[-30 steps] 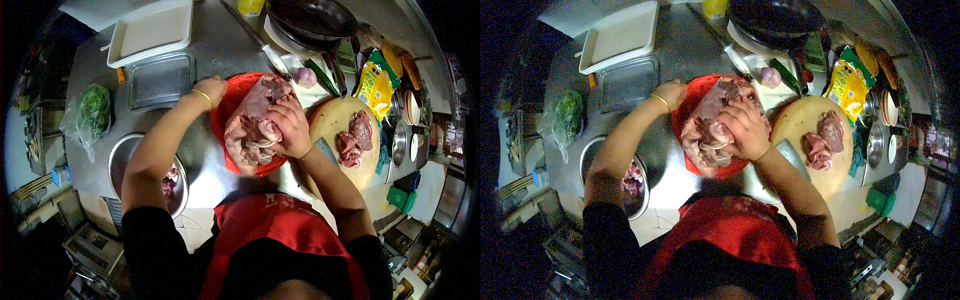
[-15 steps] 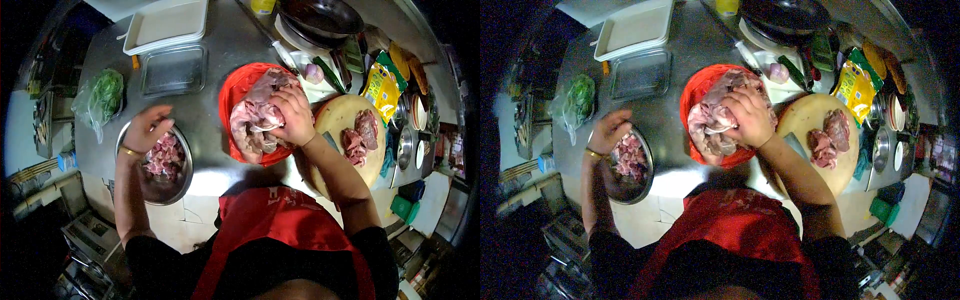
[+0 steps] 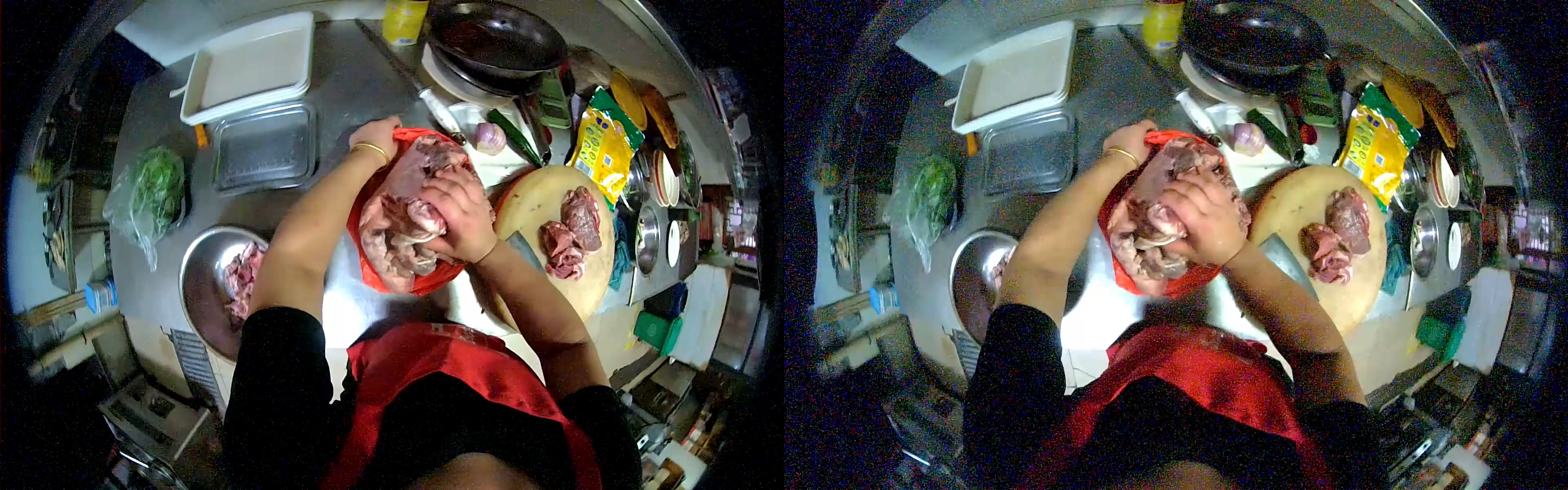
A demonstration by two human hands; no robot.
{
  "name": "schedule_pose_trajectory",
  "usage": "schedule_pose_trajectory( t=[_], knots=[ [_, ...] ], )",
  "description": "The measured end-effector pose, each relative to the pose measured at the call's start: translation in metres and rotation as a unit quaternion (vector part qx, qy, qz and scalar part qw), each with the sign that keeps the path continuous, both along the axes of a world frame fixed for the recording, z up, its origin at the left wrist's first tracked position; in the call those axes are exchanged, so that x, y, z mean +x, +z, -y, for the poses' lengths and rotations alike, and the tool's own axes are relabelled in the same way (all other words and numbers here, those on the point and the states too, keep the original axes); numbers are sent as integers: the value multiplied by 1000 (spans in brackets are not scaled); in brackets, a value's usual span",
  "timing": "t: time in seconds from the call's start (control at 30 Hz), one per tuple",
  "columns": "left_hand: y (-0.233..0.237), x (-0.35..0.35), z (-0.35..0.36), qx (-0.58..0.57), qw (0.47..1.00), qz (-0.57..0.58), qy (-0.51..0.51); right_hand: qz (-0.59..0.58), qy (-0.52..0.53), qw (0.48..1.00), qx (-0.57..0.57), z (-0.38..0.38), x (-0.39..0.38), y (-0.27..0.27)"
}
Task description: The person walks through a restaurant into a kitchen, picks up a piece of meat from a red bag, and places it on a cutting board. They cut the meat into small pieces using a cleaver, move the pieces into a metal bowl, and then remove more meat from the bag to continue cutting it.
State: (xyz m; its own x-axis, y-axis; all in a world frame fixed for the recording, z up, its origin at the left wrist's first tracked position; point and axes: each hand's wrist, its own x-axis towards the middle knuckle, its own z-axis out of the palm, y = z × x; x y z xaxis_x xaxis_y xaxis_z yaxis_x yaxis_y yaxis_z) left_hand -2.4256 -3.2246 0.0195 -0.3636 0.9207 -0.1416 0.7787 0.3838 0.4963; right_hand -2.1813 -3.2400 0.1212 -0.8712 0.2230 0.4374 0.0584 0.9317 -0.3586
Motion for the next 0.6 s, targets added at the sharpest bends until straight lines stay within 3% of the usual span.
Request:
schedule_pose_trajectory(
  t=[0.03,0.07,0.2,0.33,0.6],
  knots=[
    [2,-2,-7,-14,999,34,-3,8,-4,1000,2,1,0,2],
    [2,-6,-10,68,994,89,19,-4,-3,1000,-1,0,0,0],
    [45,2,-16,116,986,89,-79,-6,-11,1000,3,3,6,-7],
    [83,23,-4,122,984,35,-128,-1,-14,999,38,7,-2,2],
    [94,20,11,83,980,-51,-174,-9,13,998,65,17,-18,-1]
  ],
)
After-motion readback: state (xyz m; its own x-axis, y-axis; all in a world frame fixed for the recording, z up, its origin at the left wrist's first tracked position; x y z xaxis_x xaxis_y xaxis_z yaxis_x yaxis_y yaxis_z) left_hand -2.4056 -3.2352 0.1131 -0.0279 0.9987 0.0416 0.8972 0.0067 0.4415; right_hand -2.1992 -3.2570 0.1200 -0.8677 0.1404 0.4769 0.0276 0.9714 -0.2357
